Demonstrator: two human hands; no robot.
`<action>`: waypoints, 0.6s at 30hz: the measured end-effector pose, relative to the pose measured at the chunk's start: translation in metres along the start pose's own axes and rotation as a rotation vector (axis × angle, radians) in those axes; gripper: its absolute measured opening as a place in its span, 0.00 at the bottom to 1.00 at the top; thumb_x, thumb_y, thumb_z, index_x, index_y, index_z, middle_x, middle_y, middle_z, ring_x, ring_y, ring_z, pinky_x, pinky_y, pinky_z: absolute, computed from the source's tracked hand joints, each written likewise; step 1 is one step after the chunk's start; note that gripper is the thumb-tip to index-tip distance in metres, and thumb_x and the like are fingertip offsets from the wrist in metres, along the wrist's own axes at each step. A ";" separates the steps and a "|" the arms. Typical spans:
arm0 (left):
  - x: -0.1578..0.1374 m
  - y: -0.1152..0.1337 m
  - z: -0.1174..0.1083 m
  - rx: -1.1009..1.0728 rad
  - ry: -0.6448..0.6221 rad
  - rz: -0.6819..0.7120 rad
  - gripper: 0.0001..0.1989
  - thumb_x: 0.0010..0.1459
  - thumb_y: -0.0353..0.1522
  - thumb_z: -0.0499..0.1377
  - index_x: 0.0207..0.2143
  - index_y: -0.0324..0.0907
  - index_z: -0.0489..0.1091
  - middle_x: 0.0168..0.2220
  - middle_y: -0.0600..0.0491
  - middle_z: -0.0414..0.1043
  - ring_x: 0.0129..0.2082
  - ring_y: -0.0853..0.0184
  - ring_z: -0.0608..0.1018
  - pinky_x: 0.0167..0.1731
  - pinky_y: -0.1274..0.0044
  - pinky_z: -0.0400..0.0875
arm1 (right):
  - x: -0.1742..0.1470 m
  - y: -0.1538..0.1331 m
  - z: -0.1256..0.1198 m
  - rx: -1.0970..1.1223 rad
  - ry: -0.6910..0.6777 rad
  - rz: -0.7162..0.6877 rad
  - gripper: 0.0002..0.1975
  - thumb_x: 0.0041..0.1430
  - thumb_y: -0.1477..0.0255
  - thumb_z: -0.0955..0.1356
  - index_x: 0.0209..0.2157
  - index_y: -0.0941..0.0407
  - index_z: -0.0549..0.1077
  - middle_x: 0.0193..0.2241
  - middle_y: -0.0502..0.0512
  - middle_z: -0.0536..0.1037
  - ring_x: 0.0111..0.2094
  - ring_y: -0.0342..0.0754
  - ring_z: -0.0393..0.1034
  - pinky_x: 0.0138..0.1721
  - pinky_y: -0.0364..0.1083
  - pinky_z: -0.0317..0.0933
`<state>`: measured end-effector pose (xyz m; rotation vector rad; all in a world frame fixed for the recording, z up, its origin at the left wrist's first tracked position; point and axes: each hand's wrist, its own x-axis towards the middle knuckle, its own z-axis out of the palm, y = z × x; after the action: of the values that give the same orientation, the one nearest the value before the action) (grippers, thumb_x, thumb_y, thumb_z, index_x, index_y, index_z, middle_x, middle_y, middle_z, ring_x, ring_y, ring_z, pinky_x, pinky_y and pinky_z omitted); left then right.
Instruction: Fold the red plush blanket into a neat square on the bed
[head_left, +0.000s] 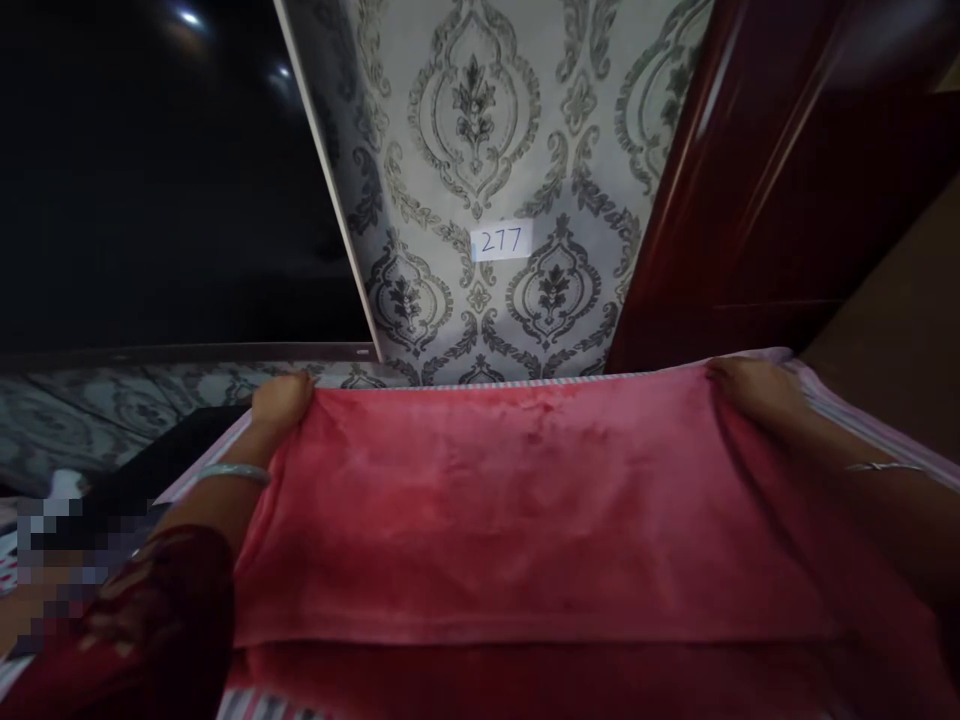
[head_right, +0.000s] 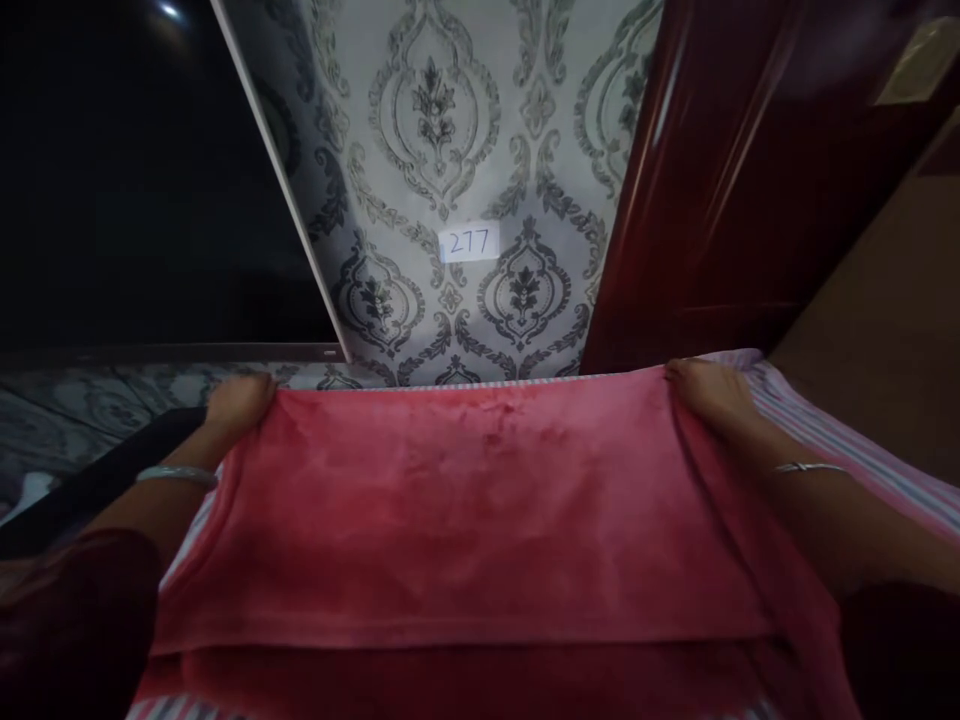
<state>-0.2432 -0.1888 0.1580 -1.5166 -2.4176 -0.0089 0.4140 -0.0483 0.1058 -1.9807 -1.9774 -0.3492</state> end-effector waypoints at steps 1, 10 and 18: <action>0.006 0.004 0.012 -0.001 -0.008 -0.002 0.26 0.67 0.38 0.41 0.49 0.31 0.73 0.48 0.29 0.75 0.49 0.47 0.78 0.45 0.63 0.70 | 0.005 0.001 0.010 -0.003 -0.026 0.001 0.18 0.62 0.68 0.60 0.42 0.55 0.80 0.46 0.69 0.79 0.41 0.62 0.76 0.37 0.55 0.64; 0.031 0.026 0.110 -0.045 -0.111 -0.065 0.23 0.66 0.36 0.43 0.49 0.33 0.72 0.43 0.32 0.78 0.45 0.50 0.80 0.39 0.68 0.70 | 0.019 0.005 0.097 0.052 -0.213 0.020 0.16 0.60 0.67 0.59 0.34 0.47 0.78 0.47 0.64 0.80 0.48 0.61 0.74 0.48 0.57 0.65; 0.085 0.038 0.113 -0.033 -0.034 -0.124 0.23 0.67 0.32 0.40 0.55 0.33 0.66 0.46 0.31 0.77 0.48 0.48 0.79 0.42 0.65 0.70 | 0.078 0.005 0.093 -0.037 -0.147 0.134 0.19 0.60 0.63 0.60 0.45 0.50 0.78 0.50 0.68 0.78 0.46 0.60 0.73 0.40 0.55 0.64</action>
<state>-0.2707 -0.0788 0.0651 -1.3886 -2.5467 -0.0491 0.4147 0.0601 0.0509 -2.2065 -1.9219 -0.2140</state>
